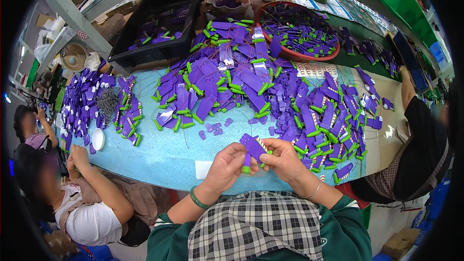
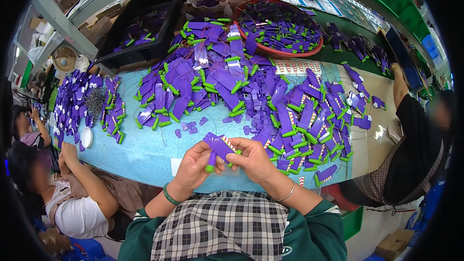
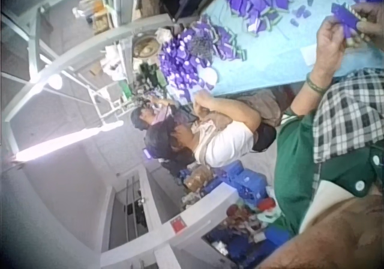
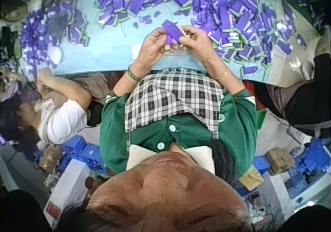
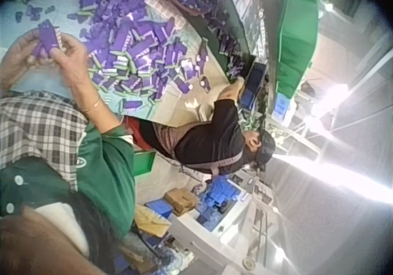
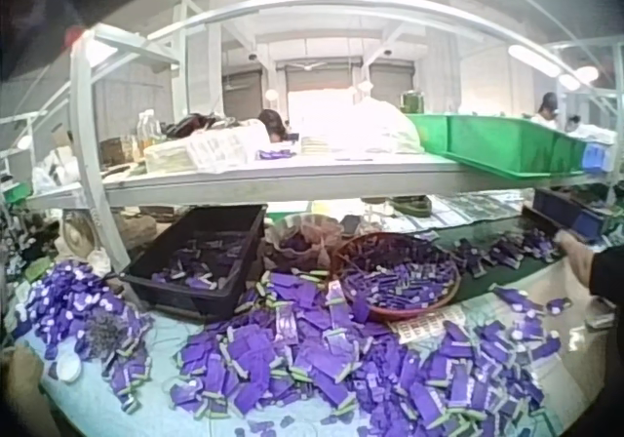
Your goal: The person sits at a table and repeatedly assembles small purple and green plastic components by hand. They pick up a purple piece, attach a green piece, and place the finished unit on the table. The process is continuous and repetitive throughout the video.
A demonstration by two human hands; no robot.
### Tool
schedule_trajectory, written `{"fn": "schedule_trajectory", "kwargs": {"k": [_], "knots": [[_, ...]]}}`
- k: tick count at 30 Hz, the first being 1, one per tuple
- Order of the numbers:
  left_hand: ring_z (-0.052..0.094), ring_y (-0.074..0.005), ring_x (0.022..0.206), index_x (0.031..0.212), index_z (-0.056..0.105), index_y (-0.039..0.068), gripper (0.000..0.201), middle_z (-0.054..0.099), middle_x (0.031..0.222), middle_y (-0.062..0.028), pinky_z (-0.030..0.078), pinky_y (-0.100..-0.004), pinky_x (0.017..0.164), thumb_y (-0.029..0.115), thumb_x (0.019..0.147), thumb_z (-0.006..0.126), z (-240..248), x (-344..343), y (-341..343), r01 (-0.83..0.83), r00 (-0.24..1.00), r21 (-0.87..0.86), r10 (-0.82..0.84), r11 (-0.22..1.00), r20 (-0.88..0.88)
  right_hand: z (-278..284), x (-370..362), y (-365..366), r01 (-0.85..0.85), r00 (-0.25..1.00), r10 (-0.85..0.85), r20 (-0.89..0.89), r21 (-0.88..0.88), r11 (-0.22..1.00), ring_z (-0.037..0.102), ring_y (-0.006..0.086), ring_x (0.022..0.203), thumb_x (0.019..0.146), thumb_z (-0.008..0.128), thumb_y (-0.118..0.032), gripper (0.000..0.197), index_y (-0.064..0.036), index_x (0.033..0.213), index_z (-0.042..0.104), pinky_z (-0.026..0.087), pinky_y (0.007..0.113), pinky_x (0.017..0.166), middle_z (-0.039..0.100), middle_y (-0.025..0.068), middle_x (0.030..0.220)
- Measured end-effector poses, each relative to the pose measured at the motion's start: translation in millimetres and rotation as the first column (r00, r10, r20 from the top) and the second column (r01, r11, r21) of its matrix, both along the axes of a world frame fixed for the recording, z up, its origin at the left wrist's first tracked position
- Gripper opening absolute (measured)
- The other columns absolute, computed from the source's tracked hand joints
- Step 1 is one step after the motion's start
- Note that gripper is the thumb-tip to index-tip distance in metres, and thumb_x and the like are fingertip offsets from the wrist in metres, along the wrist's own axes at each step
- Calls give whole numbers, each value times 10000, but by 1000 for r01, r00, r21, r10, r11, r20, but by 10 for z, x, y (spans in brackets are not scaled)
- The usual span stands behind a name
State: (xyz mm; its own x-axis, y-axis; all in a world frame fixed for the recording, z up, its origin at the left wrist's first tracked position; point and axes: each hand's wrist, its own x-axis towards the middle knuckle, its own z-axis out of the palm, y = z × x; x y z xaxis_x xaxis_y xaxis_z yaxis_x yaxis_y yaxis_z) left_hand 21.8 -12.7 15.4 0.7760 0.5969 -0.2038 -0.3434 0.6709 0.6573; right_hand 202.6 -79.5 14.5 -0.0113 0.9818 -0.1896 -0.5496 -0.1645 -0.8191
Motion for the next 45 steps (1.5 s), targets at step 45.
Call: {"fn": "schedule_trajectory", "kwargs": {"k": [45], "knots": [[622,-110,871,1019,626,-25,201,644,957,-56,511,-253,769,-52,821,651,-49,-126,23,162,913,414,23,896,-407,80,102,-111,-306,544,23,839,174,936,506,151,597,715,725,41,412,-101,1099,675,412,284,514,530,43,718]]}}
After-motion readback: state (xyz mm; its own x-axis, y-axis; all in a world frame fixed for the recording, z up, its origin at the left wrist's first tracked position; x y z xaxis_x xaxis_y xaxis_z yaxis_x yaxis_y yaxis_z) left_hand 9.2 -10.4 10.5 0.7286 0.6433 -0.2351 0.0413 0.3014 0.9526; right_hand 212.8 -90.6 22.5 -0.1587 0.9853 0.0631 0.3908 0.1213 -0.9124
